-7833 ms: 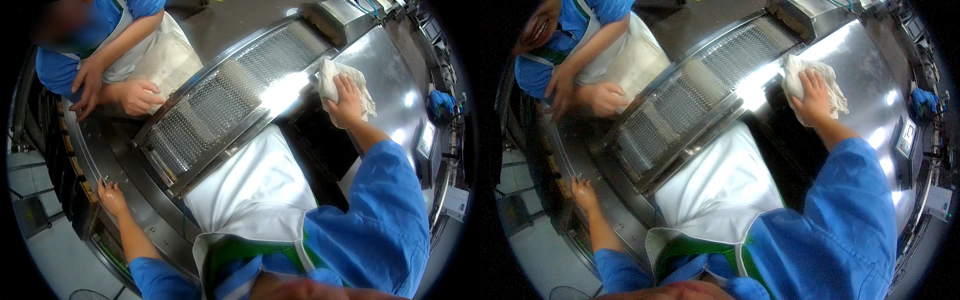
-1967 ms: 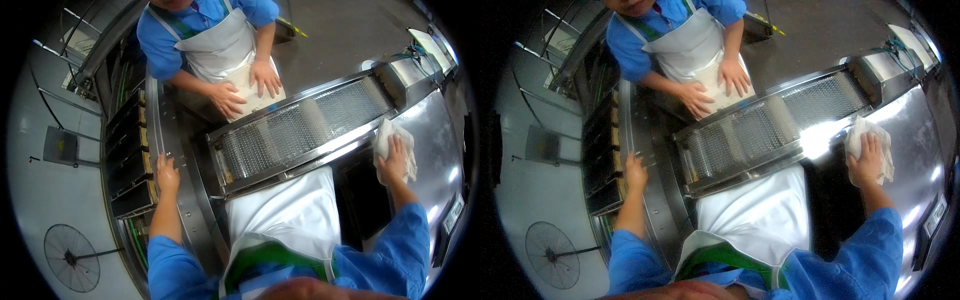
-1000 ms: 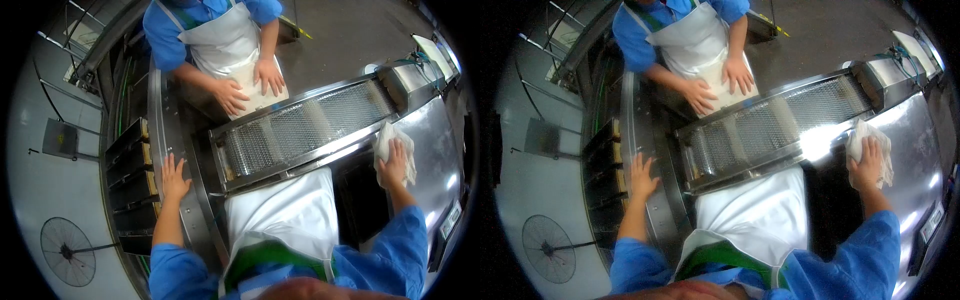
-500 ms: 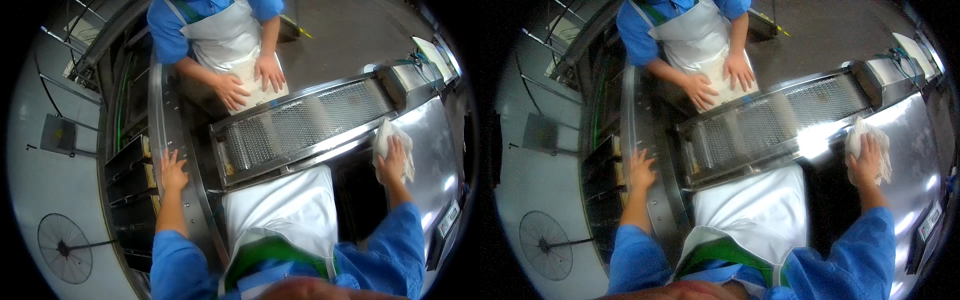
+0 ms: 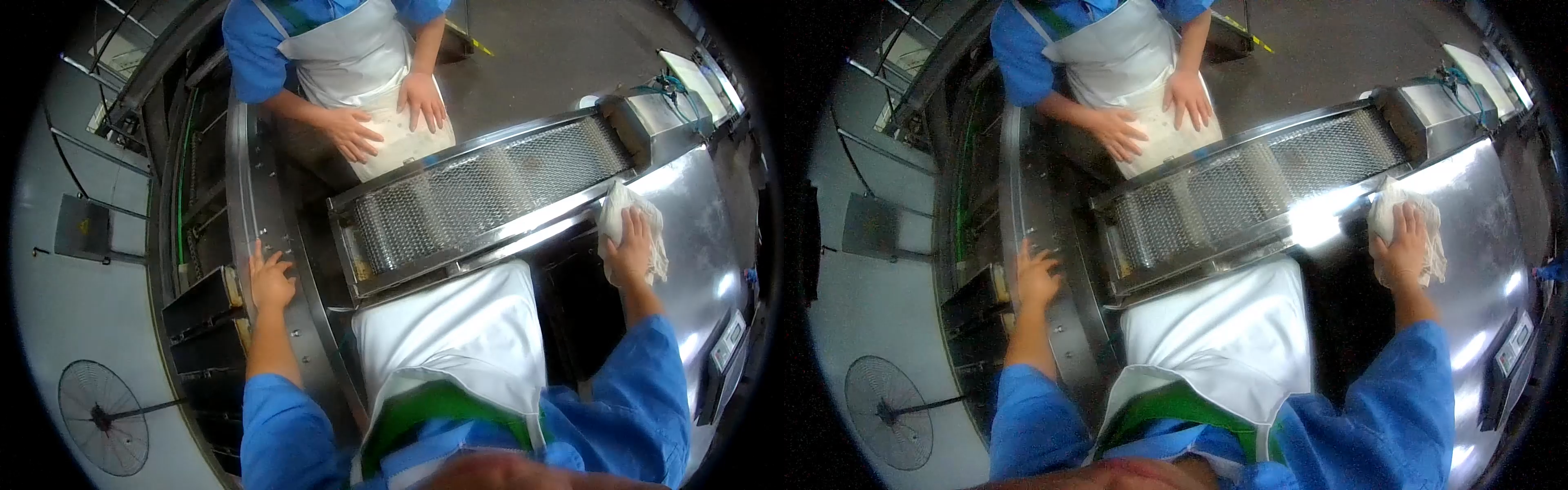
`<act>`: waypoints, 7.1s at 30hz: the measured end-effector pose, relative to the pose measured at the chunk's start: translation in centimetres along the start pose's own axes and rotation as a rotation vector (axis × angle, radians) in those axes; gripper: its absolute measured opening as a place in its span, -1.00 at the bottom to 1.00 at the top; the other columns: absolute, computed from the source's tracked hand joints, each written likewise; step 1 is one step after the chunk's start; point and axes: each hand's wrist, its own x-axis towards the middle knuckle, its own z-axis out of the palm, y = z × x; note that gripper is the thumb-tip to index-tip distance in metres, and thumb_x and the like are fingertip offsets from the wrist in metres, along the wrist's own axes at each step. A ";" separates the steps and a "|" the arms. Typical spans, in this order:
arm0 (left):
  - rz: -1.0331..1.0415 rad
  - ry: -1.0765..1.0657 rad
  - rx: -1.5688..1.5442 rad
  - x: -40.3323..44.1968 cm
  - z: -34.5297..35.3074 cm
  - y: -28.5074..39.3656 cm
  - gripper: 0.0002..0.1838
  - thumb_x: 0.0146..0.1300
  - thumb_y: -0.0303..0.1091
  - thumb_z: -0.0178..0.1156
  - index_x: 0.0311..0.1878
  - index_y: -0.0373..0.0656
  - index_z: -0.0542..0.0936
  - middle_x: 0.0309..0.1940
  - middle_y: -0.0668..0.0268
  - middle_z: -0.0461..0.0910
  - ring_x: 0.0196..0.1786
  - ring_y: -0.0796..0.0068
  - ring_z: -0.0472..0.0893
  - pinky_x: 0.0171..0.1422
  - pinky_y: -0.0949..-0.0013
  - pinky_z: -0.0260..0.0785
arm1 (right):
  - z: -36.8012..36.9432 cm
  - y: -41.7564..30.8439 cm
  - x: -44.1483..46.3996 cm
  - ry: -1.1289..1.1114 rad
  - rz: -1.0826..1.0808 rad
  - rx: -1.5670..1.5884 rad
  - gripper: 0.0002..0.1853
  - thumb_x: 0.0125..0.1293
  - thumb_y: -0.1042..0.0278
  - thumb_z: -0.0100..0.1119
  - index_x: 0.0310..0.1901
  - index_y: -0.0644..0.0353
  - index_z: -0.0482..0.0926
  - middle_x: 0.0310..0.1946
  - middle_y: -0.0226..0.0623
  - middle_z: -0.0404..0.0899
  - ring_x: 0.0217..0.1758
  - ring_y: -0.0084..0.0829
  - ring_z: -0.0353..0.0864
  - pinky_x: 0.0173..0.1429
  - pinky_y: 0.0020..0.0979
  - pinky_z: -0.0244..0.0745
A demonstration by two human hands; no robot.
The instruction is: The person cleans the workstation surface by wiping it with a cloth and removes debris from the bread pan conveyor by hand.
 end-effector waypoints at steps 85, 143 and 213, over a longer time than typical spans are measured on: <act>0.021 -0.002 0.062 -1.3 0.1 0.0 -0.77 0.01 -0.15 0.44 -0.26 0.03 0.78 0.55 0.07 0.10 0.64 0.07 -0.15 0.65 0.02 -0.18 | -0.1 -0.4 0.0 0.009 0.002 0.041 -0.25 0.13 0.27 0.31 0.38 0.20 0.30 0.45 -0.07 0.21 0.55 0.04 0.06 0.58 -0.04 -0.04; 0.024 0.049 0.026 -1.4 -0.1 0.2 -0.80 -0.04 -0.23 0.46 -0.29 0.06 0.77 0.53 0.10 0.16 0.63 0.11 -0.09 0.65 0.06 -0.20 | 0.3 0.4 0.1 -0.016 -0.006 -0.009 -0.21 0.12 0.17 0.35 0.39 0.13 0.28 0.45 -0.13 0.20 0.55 0.02 0.05 0.58 -0.06 -0.02; 0.059 0.099 0.009 -1.4 0.5 -0.3 -0.79 -0.08 -0.22 0.46 -0.30 0.06 0.76 0.51 0.07 0.20 0.62 0.08 -0.06 0.64 0.00 -0.14 | 0.8 0.6 0.0 0.043 -0.054 0.028 -0.23 0.12 0.26 0.34 0.39 0.16 0.29 0.43 -0.07 0.23 0.54 0.06 0.08 0.57 -0.04 0.00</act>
